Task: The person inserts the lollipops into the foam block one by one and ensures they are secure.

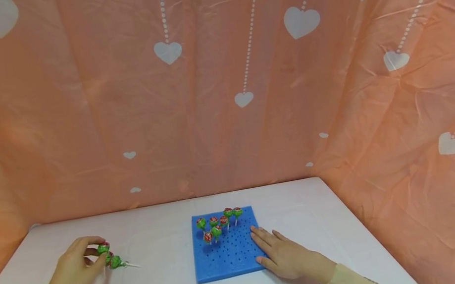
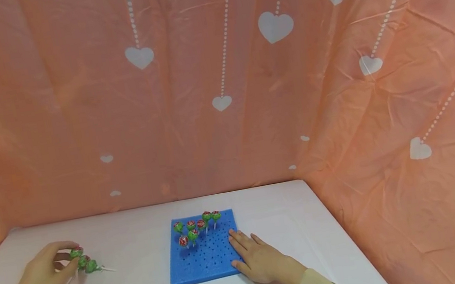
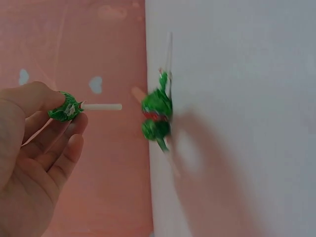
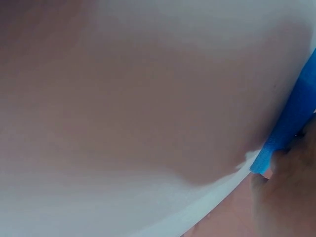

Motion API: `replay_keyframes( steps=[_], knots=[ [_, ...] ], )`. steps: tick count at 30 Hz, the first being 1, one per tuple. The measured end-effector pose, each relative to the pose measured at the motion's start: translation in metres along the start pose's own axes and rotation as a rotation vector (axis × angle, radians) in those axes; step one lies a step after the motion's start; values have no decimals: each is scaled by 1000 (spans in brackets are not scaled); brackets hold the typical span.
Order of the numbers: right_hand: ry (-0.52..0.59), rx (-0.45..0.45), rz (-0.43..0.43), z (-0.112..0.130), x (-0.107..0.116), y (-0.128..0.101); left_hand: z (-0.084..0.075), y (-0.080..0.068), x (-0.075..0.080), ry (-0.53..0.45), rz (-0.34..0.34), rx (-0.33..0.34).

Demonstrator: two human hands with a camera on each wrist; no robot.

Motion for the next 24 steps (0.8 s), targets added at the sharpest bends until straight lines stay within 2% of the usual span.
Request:
replay_keyframes(
  steps=[11,21,24],
  knots=[
    [-19,-24,22,-1,0,0,-32,9,-15,-65,49,48],
    [-18,-39,35,-1,1,0,-62,19,-29,-93,-12,-51],
    [-23,-38,35,-2,0,1,-70,22,-34,-112,-19,-60]
  ],
)
Point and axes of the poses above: each hand's wrist, its own y-axis towards the middle knuckle, its own x-axis out of the back of the hand, z = x × y, the point moved 7 cm from there along y, towards the middle knuckle, and after that the axes turned 5 degrees about x, right-handed, at the moved point
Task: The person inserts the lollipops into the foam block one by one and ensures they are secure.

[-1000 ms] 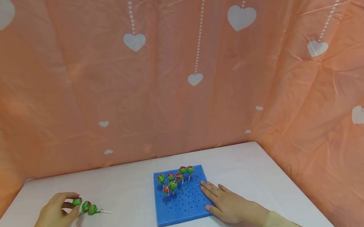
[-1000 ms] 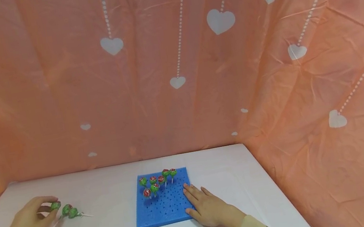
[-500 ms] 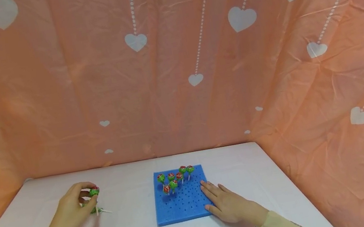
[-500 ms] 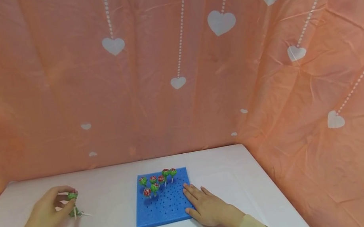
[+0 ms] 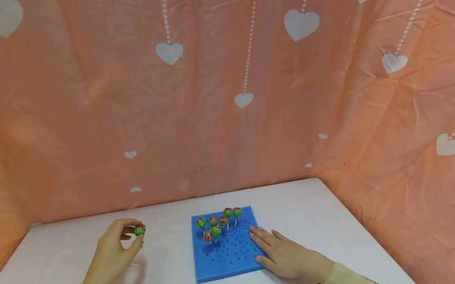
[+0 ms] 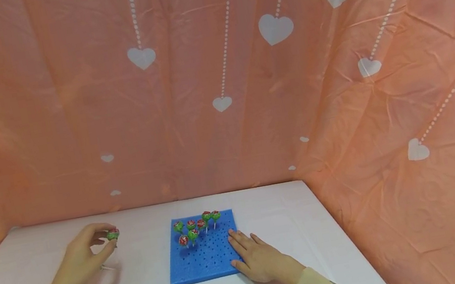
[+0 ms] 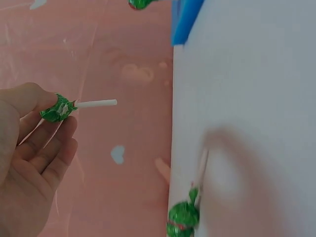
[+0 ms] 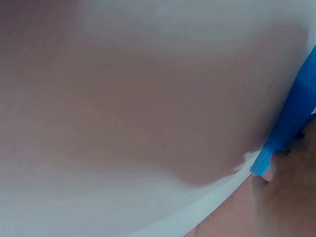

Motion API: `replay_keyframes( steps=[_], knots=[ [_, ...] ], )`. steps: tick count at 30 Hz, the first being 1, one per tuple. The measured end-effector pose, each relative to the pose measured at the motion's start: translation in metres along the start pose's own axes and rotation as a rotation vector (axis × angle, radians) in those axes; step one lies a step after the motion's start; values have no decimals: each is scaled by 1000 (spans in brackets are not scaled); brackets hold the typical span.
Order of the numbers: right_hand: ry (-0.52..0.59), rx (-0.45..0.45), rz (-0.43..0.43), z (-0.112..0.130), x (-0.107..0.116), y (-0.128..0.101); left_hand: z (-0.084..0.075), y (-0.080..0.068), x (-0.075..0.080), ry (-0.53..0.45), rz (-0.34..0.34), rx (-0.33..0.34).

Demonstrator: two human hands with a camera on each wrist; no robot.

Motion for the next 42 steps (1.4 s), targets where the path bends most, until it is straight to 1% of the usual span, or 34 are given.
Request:
replay_keyframes(
  steps=[4,9,16,21,27,35,42],
  knots=[
    [-2,6,-5,-1,0,1,-10,4,-9,-30,-3,-9],
    [-4,6,-14,-1,0,0,-22,9,-20,-62,-23,-54],
    [-9,11,-28,-1,0,1,-35,12,-35,-81,-31,-80],
    [-23,9,-29,-1,-1,1,-42,15,-45,-94,-3,-62],
    [-6,9,-27,0,0,0,-51,18,-54,-136,17,-64],
    [-18,10,-34,1,2,-1,-58,22,-69,-137,56,-45],
    [0,31,-48,1,1,-1,-66,25,-83,-162,89,-17]
  ],
)
Point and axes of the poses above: each hand's wrist, its own y-axis towards the middle knuckle, its own x-axis out of the back of the hand, z = x × y, the point moved 7 cm from there along y, towards the middle knuckle, and after that the axes turned 5 degrees about x, right-handed, at the moved point
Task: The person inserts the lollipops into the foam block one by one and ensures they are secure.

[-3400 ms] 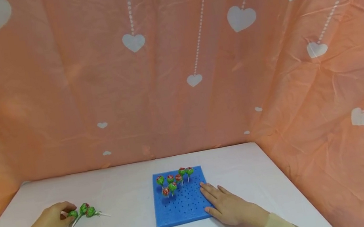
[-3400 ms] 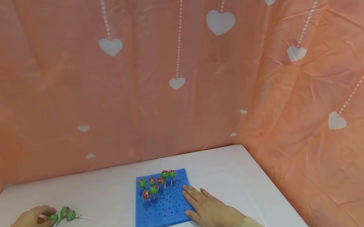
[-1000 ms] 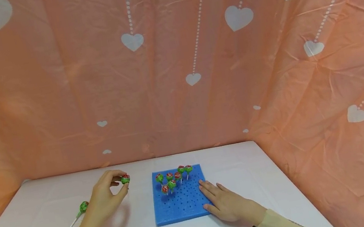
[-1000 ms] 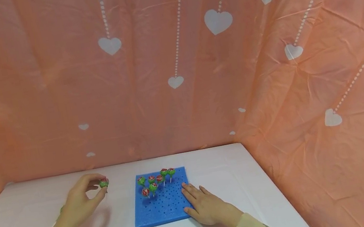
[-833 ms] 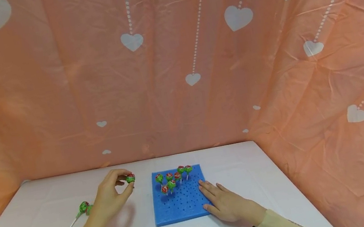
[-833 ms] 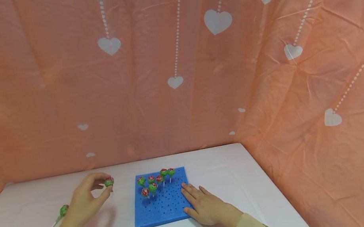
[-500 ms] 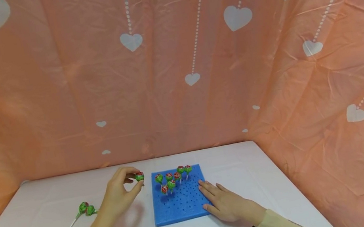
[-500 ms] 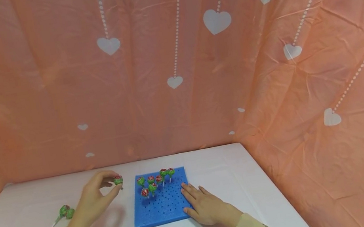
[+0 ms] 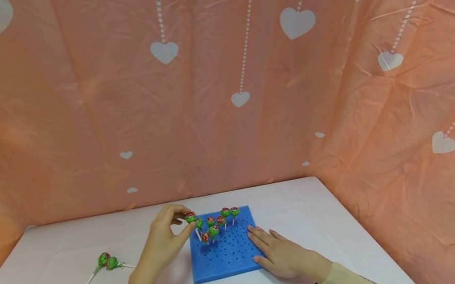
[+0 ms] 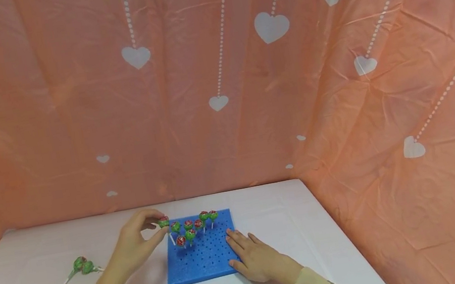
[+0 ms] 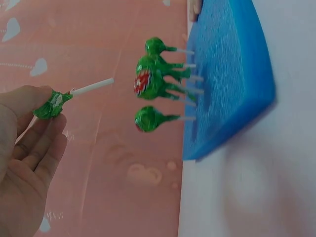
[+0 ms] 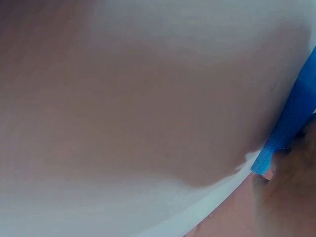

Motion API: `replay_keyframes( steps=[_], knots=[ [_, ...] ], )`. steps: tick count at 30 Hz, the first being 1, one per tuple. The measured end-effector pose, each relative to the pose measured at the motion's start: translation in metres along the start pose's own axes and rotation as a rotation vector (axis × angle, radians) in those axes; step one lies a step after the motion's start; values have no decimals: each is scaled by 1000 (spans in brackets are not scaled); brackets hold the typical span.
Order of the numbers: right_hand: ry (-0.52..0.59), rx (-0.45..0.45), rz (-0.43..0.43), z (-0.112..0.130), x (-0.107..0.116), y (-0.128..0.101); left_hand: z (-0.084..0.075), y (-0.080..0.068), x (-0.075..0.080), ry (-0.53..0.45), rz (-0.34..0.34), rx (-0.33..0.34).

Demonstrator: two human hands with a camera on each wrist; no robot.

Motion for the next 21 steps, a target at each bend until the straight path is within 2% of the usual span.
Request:
replay_keyframes(
  steps=[9,21],
  knots=[
    [-11,4,-9,-2,-4,1,-9,4,-22,-52,46,-39],
    [-17,-28,21,-2,-1,1,-14,9,-51,-4,136,-28]
  ],
)
Point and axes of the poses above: each hand's wrist, its own y-axis towards the middle knuckle, its own x-axis out of the back of the hand, z = x × y, the point moved 7 cm from there along y, towards the middle knuckle, and after that the axes turned 5 degrees about x, right-handed, at the moved point
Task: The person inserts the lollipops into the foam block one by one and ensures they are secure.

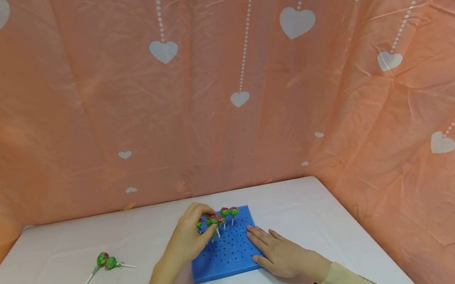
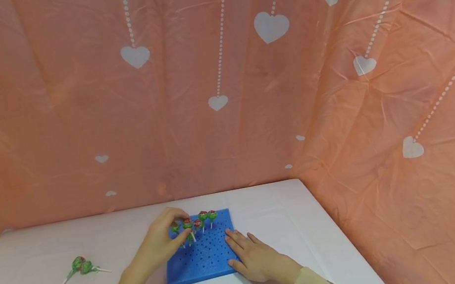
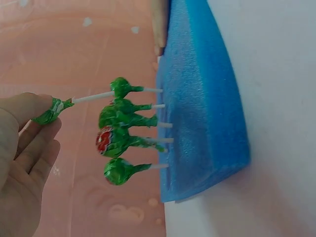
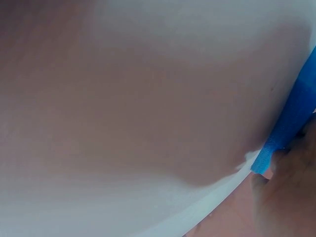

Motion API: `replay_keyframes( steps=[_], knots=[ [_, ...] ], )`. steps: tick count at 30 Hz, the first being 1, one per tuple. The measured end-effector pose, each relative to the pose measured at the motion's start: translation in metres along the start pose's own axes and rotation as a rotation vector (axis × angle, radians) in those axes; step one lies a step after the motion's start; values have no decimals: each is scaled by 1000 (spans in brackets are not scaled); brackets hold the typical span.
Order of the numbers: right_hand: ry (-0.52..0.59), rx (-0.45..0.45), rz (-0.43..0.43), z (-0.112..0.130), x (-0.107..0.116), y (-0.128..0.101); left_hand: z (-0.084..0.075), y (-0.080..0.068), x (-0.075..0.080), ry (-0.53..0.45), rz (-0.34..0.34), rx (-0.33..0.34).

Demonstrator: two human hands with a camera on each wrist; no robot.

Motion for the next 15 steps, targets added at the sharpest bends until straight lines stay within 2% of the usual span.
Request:
replay_keyframes(
  steps=[8,15],
  knots=[
    [-8,43,-46,2,1,-1,4,4,-16,38,52,25],
    [17,12,-2,1,0,1,6,5,-25,90,85,19]
  ],
)
Point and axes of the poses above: each hand's wrist, its own y-axis towards the middle knuckle, its own x-axis out of the back of the hand, z = x × y, the point moved 7 cm from there along y, towards the middle knuckle, and after that the axes turned 5 degrees about x, right-handed, at the moved point
